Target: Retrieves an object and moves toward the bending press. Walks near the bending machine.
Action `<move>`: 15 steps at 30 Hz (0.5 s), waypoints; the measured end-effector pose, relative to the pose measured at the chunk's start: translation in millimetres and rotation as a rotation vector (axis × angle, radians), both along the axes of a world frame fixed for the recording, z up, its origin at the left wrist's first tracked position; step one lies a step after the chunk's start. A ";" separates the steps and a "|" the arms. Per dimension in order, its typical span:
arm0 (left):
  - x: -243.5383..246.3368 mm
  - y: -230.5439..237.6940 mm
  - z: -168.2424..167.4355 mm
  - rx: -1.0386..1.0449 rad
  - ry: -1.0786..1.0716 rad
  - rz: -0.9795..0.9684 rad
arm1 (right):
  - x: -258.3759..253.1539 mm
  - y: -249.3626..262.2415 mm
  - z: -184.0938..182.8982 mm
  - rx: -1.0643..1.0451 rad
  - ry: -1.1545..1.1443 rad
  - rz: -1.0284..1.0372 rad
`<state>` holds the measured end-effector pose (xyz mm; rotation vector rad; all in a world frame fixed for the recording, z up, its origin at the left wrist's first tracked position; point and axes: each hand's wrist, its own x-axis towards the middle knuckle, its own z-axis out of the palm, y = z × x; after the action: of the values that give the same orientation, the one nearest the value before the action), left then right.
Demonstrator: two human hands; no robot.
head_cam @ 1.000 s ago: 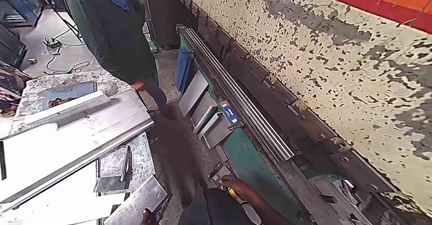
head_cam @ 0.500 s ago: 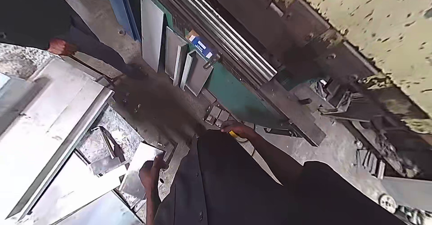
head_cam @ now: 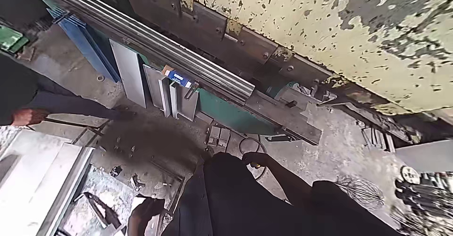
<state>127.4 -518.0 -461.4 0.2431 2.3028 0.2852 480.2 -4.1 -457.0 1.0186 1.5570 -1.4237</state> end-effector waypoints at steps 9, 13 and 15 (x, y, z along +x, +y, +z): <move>-83.2 70.1 24.1 0.075 0.342 -0.028 | -14.2 30.5 -5.4 0.278 -0.179 -0.042; -137.2 59.1 -28.2 0.162 0.350 -0.308 | 0.2 7.9 -7.4 0.339 -0.209 -0.093; -157.4 54.3 -46.5 0.015 0.228 -0.483 | 4.2 -15.5 -4.8 0.397 -0.178 -0.044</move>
<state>-30.0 -463.7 -507.9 0.8598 2.3746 0.0275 484.4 -19.6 -461.8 1.3784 1.7279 -1.0372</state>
